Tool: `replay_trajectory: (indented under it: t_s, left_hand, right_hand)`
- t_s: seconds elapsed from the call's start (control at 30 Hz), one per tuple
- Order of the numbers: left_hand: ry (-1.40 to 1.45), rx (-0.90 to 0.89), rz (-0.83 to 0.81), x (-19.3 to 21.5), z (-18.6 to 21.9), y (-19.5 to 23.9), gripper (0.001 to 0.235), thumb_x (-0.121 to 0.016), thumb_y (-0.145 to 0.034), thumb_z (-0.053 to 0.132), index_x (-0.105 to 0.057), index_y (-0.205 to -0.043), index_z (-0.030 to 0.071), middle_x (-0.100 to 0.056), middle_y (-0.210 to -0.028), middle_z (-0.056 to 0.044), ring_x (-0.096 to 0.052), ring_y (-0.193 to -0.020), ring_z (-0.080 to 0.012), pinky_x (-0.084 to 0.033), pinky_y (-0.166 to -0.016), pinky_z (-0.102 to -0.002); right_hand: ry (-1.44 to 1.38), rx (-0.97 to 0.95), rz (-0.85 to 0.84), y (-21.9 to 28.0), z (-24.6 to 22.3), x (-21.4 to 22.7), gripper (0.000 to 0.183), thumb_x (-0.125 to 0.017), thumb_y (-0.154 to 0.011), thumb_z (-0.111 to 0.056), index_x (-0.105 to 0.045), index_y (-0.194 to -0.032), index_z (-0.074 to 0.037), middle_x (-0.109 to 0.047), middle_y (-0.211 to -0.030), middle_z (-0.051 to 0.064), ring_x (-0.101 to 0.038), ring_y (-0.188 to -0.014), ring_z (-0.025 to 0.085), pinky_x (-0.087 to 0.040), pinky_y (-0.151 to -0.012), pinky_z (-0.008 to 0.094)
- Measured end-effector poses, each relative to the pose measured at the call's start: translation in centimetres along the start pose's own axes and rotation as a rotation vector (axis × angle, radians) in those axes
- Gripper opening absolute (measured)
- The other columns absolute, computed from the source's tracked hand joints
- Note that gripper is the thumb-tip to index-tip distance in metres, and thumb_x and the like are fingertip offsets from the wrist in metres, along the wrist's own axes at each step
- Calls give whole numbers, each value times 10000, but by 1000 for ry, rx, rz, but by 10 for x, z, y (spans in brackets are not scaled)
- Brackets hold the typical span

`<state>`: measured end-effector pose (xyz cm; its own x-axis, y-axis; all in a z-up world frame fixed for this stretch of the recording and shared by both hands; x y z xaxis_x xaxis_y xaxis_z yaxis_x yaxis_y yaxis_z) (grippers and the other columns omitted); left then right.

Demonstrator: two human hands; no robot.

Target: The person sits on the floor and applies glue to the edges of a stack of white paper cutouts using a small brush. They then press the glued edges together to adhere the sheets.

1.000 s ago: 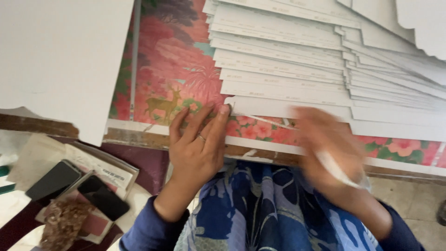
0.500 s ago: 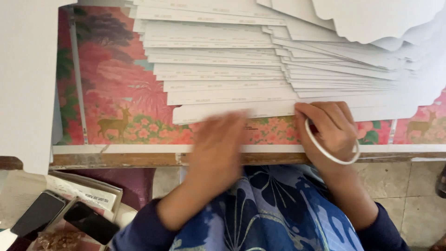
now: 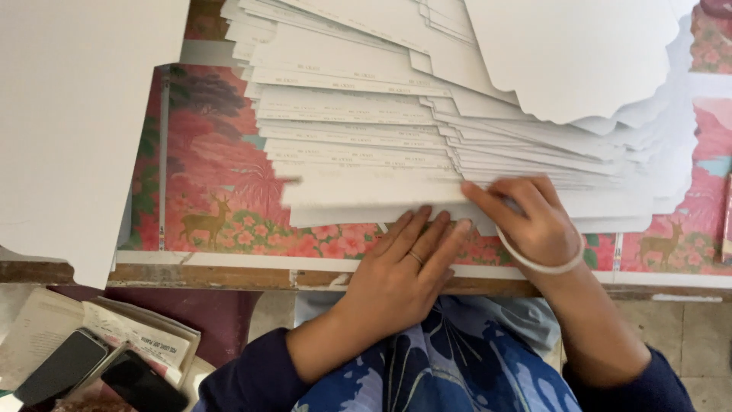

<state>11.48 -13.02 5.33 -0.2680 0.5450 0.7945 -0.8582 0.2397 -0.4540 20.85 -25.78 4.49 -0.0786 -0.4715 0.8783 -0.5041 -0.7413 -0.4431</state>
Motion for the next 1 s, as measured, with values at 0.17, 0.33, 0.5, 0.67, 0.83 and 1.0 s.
replay_trajectory:
  t_s: [0.17,0.33,0.5,0.67,0.83,1.0]
  left_hand:
    - [-16,34,216,-9,-6,-9,383,-531,-933,155,-549,-1271,-25,-622,-1115,-221,-578,-1115,-380,-439,-990,-486]
    - [-154,82,182,-27,-12,-9,456,-597,-900,267,-573,-1233,-43,-539,-1200,-282,-515,-1191,-450,-371,-1053,-565]
    - [-93,78,206,-27,-19,-3,476,-716,-807,332,-599,-1227,141,-542,-1187,-234,-512,-1211,-432,-387,-1064,-586]
    - [72,275,121,36,-79,45,438,-602,-814,20,-503,-1224,-95,-592,-1131,-290,-568,-1107,-430,-351,-1027,-566]
    - [-136,356,345,76,-92,91,369,-493,-928,-33,-475,-1286,-121,-671,-1157,-122,-670,-999,-288,-522,-920,-417]
    - [-117,206,419,74,-88,103,369,-601,-839,-28,-553,-1191,-131,-665,-1086,-216,-681,-924,-345,-561,-868,-495]
  right_hand:
    - [-181,-64,114,-6,-5,18,256,-606,-895,-21,-686,-1138,-1,-627,-921,143,-629,-870,322,-549,-784,393]
    - [-125,-143,157,4,-21,25,239,-649,-890,2,-688,-1120,56,-636,-926,164,-628,-794,331,-522,-679,423]
    - [-427,-17,232,-18,-89,28,193,-676,-743,36,-732,-914,-35,-641,-780,77,-617,-668,213,-526,-608,344]
    - [-695,-317,43,-56,-89,-15,176,-647,-822,31,-706,-985,3,-679,-804,147,-694,-763,286,-527,-585,370]
    - [-794,-416,-16,-79,-105,-48,160,-583,-882,40,-702,-989,27,-692,-806,185,-693,-733,304,-535,-638,405]
    - [-679,-355,13,-87,-118,-62,173,-598,-875,57,-708,-1004,26,-692,-831,182,-689,-761,345,-542,-651,397]
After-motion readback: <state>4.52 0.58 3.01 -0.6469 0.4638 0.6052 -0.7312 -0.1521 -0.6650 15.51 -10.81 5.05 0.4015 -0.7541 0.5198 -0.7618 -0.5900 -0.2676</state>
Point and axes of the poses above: each hand's wrist, its own y-axis away from the middle knuckle, its own x-axis out of the back of the hand, z = x × y, the point moved 6 cm from there along -y, towards the middle knuckle
